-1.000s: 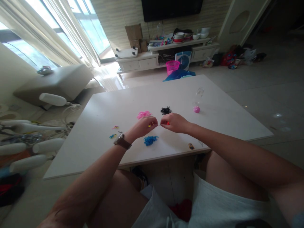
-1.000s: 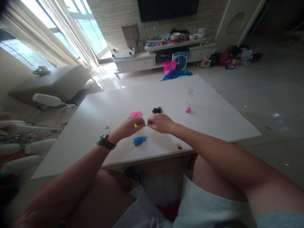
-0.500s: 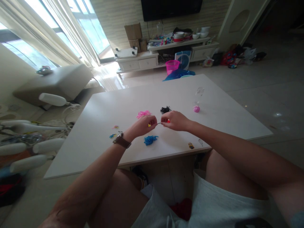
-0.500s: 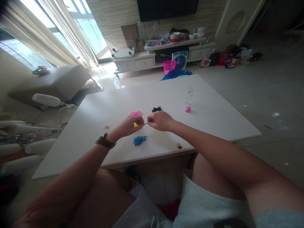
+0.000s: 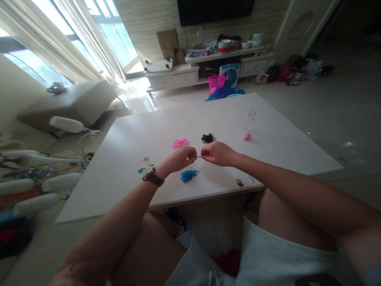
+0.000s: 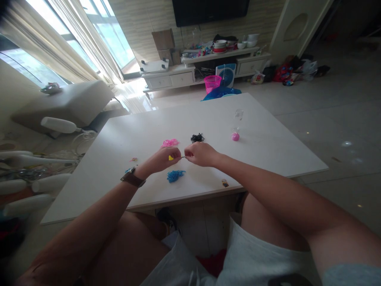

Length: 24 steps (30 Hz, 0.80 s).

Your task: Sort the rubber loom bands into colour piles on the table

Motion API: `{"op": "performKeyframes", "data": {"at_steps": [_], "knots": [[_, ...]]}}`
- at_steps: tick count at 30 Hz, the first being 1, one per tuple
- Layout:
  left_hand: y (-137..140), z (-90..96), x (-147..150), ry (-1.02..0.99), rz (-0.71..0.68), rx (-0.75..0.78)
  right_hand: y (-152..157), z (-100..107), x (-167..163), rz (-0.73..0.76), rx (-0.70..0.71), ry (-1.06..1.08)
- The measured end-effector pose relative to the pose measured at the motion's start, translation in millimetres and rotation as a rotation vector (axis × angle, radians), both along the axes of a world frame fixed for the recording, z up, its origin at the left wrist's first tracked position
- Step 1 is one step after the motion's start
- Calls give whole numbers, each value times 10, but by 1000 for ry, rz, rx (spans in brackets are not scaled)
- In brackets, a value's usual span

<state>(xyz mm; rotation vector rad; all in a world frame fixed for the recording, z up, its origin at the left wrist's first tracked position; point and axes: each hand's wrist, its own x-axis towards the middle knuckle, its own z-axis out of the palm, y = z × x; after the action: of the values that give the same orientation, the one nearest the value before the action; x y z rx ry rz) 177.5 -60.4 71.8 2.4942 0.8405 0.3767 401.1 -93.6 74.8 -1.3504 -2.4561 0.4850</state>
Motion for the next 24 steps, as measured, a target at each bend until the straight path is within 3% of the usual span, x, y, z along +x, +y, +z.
{"op": "performKeyframes", "data": {"at_steps": [24], "knots": [[21, -8, 1, 2, 4, 2, 29, -14, 25, 15, 26, 12]]}}
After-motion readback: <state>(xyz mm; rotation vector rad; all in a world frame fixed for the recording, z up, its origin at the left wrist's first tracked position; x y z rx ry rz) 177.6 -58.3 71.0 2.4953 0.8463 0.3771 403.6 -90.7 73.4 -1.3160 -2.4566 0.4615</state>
